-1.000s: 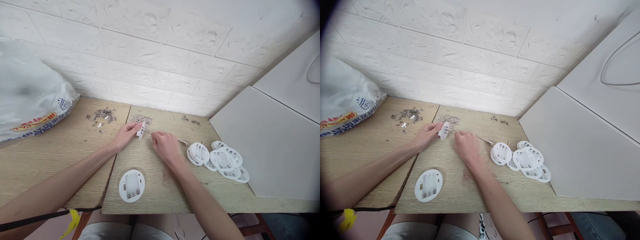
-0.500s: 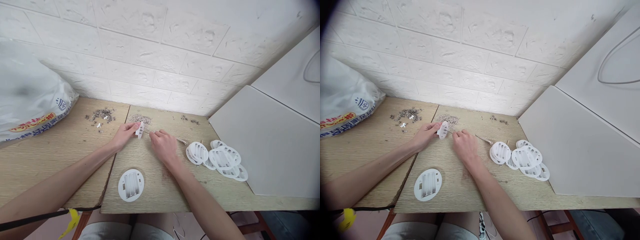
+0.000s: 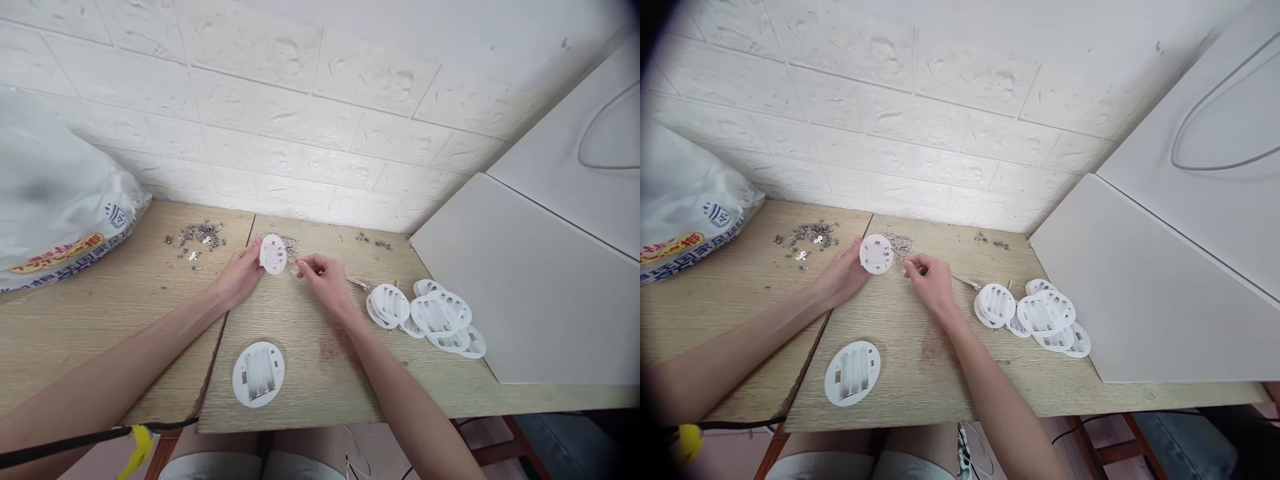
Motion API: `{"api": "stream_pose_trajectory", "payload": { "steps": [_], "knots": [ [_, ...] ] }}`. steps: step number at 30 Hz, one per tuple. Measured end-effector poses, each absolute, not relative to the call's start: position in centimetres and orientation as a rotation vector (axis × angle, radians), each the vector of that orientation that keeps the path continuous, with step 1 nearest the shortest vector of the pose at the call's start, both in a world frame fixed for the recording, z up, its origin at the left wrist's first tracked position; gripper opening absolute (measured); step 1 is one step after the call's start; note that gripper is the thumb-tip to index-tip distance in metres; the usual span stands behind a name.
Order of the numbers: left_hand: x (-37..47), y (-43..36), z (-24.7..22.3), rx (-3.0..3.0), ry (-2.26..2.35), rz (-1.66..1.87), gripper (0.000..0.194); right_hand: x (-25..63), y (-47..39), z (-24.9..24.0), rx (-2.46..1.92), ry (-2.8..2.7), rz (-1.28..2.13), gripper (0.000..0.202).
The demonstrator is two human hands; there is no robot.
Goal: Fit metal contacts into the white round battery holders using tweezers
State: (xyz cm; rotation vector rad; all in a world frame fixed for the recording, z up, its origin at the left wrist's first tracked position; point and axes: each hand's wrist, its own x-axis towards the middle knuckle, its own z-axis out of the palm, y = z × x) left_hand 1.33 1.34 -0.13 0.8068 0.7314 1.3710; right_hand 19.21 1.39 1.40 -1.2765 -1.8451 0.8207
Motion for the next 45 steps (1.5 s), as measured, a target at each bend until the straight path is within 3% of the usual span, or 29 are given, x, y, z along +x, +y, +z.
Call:
{"api": "stream_pose_trajectory", "payload": {
  "steps": [4,7,19,30,37,45],
  "knots": [
    [1.5,0.9,-0.2,0.921,0.661,1.269,0.030,18.5,1.4,1.1,-1.135,-1.551,1.246,0.027],
    [1.4,0.5,-0.1,1.014,0.695,1.225,0.031,18.2,1.4,0.8,-1.138,-1.415,1.310,0.027],
    [1.7,-0.3,0.1,1.593,1.169,1.238,0.025,17.7,0.7,0.4,-1.051,-1.825,0.601,0.009],
    [1.7,-0.3,-0.3,1.855,1.168,1.306,0.012,17.8,0.7,-0.3,-0.936,-2.018,0.151,0.013],
    [1.8,-1.1,0.1,2.076,1.100,1.447,0.009,18.1,0.9,-0.4,-0.791,-1.982,0.055,0.012],
    [2.1,-1.5,0.8,1.873,1.260,1.409,0.017,18.4,0.5,0.1,-0.927,-1.990,0.341,0.017]
  ]
}}
